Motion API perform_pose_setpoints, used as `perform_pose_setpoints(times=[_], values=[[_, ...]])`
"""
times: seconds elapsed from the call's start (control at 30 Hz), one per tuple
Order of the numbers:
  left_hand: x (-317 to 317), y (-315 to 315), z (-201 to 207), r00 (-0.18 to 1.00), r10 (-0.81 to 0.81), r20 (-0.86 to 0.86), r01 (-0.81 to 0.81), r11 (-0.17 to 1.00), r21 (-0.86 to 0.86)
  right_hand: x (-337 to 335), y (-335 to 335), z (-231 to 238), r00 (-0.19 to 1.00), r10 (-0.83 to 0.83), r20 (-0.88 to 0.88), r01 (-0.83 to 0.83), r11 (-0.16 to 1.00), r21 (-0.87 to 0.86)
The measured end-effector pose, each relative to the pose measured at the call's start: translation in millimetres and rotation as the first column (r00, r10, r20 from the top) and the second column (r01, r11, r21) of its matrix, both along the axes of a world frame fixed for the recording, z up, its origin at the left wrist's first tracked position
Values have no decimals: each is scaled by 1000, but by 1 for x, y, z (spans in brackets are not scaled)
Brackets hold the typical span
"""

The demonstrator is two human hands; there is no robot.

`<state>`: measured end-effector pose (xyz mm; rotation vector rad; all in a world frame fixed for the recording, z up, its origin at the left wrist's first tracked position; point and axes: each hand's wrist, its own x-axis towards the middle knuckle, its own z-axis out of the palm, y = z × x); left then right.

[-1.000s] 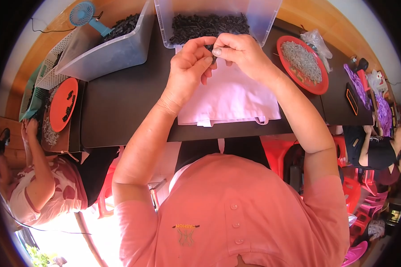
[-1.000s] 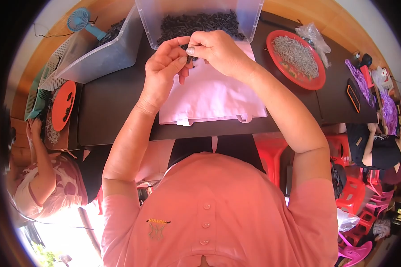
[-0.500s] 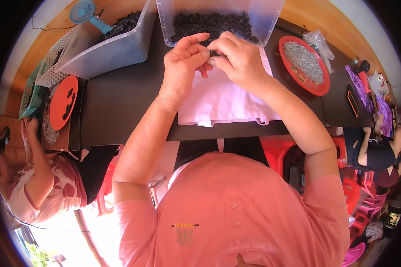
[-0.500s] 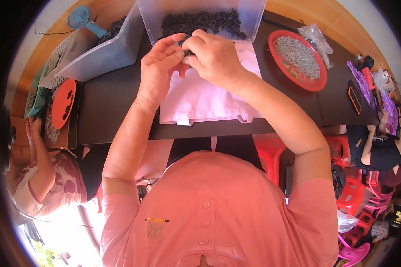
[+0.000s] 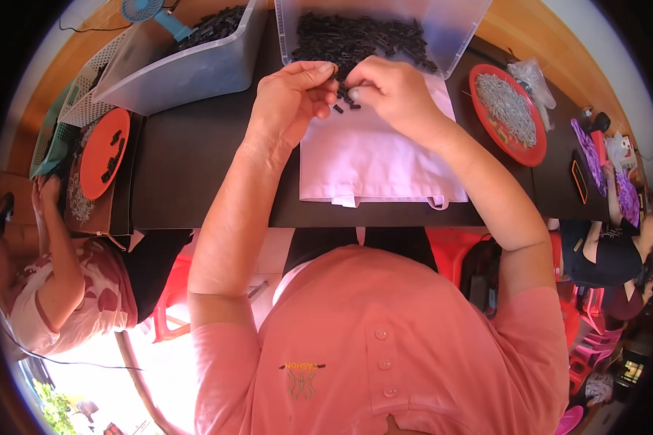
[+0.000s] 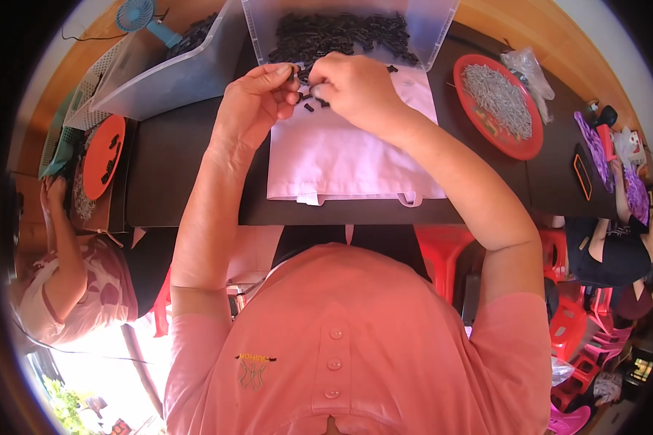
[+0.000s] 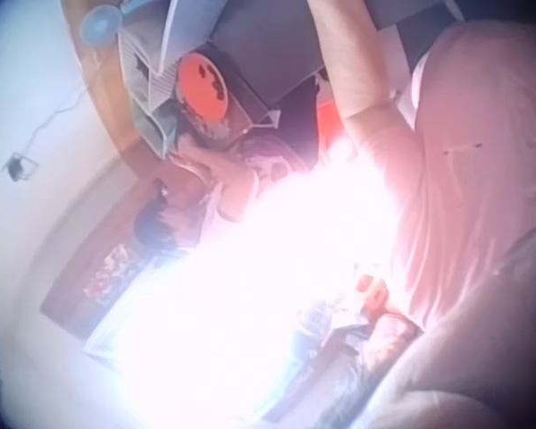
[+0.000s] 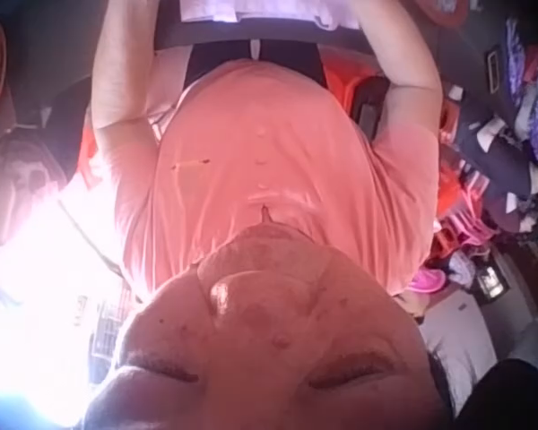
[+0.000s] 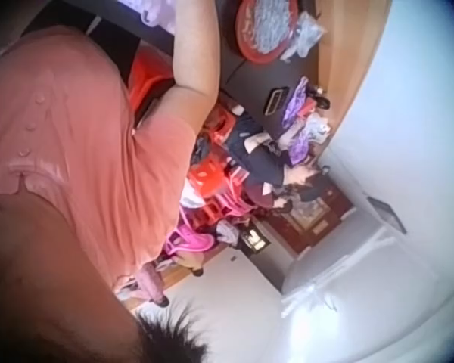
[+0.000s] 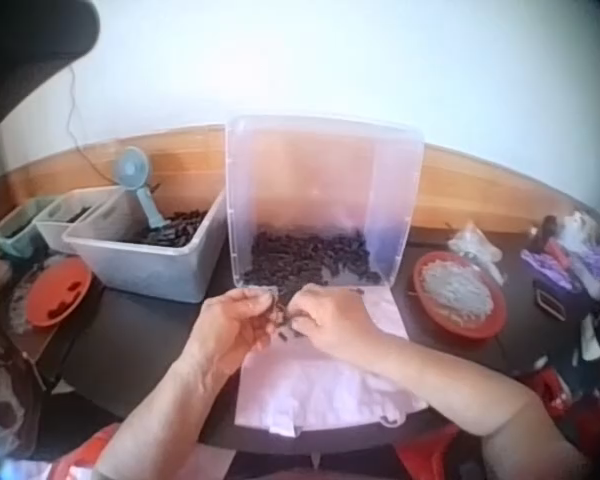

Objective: The person assembles small plastic components by inserting metal pins into black plastic pieces by hand, and pours additional metal pins from a plate onto a cloth.

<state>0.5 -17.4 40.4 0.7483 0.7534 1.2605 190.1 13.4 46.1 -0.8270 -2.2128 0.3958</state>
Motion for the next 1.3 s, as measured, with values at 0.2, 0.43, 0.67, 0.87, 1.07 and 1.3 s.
perform_pose_setpoints(times=[0.2, 0.43, 0.67, 0.87, 1.07, 1.3], values=[[-3, 0, -4, 994, 102, -39, -102, 995, 3, -34, 1, -3, 781, -66, 621, 72, 997, 15], [0, -4, 0, 985, 168, -31, -166, 985, 34, -29, 3, -14, 807, -89, 584, 81, 996, 40], [15, -10, -1, 982, 65, -178, -58, 997, 49, 11, -1, 15, 934, -120, -337, -121, 781, -613], [29, -19, 1, 966, -5, -258, 29, 996, 88, 6, -24, 14, 865, -148, -480, -189, 789, -585], [33, -23, 3, 981, -13, -194, 34, 994, 108, 4, -26, 6, 812, -175, -557, -188, 824, -534], [34, -23, 0, 981, -13, -194, 37, 992, 120, 4, -29, 2, 829, -153, -538, -173, 844, -508]])
